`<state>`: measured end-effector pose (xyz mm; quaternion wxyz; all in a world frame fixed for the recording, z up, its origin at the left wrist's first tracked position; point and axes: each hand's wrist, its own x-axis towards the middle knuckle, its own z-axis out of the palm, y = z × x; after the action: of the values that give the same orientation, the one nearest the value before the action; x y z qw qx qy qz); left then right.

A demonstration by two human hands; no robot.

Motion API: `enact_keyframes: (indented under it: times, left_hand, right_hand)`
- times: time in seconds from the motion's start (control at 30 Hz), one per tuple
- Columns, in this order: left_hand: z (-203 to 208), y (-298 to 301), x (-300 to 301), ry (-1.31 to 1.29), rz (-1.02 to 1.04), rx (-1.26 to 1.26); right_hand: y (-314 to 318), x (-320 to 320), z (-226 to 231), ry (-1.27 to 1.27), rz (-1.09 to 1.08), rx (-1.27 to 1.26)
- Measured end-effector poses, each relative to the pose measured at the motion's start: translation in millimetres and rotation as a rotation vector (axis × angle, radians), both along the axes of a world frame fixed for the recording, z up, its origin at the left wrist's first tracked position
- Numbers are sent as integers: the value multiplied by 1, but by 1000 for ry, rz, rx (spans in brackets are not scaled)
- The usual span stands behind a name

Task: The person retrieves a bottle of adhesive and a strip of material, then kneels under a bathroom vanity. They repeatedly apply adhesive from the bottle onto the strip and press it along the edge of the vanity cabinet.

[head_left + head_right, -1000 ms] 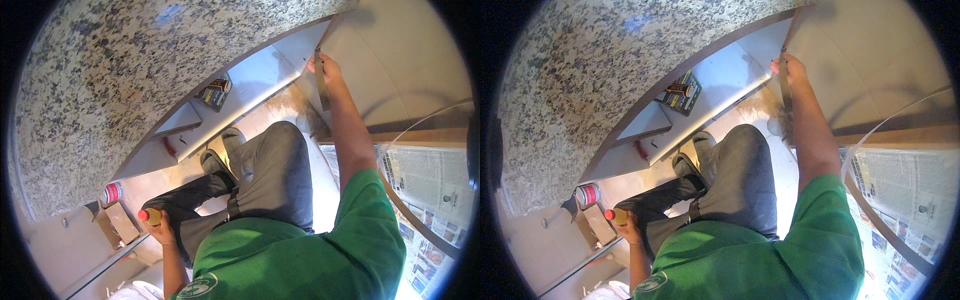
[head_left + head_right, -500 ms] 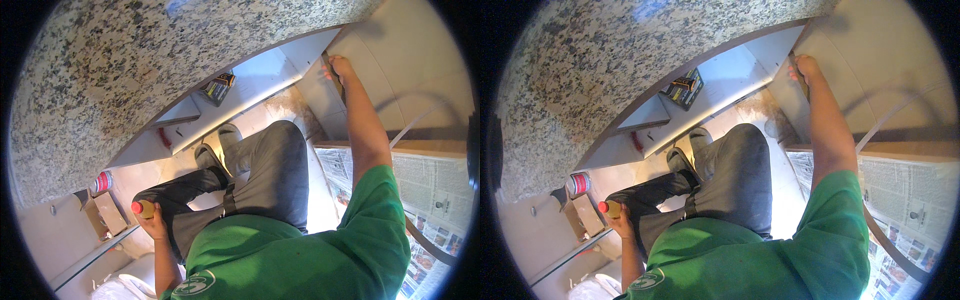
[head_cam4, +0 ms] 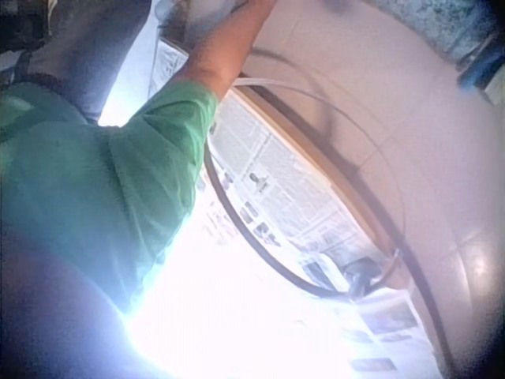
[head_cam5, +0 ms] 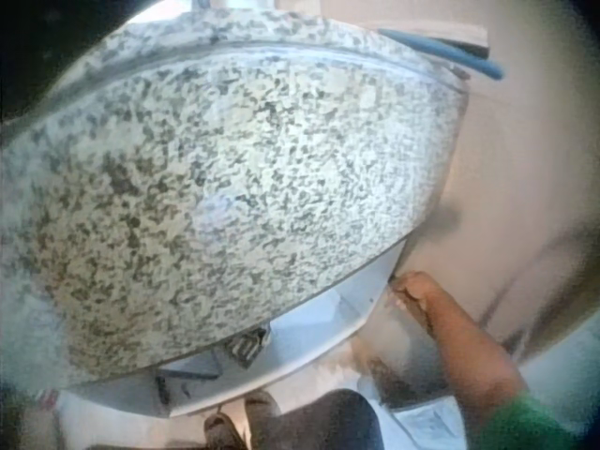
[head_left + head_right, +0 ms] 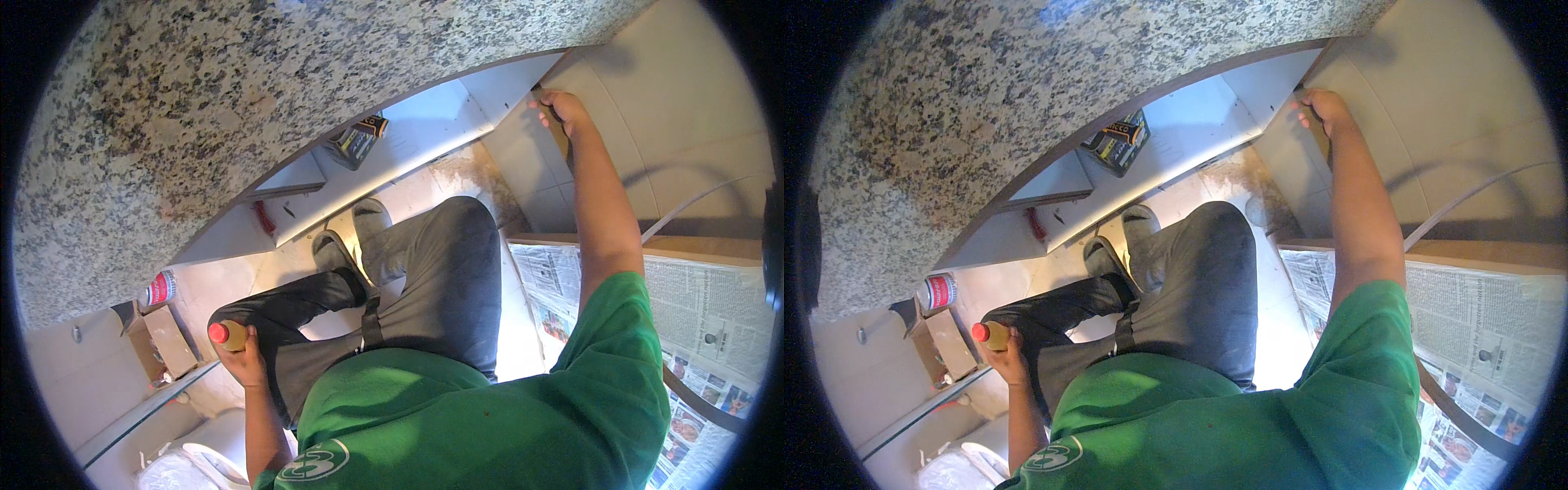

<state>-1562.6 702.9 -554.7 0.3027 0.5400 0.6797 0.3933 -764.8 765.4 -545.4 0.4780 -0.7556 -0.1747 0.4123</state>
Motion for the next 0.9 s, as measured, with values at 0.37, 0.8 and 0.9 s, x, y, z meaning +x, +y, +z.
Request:
enact_keyframes:
  times: [0.37, 0.8, 0.9]
  left_hand:
    - [-6, 0, -4, -74, -19, 13]
    - [5, 0, 9, -18, -45, 64]
    - [0, -2, 5, -42, -12, 71]
  right_hand:
    - [3, -1, 28, -37, 32, 27]
    - [10, 0, 54, -84, 19, 78]
    - [2, -10, 52, -163, -1, 73]
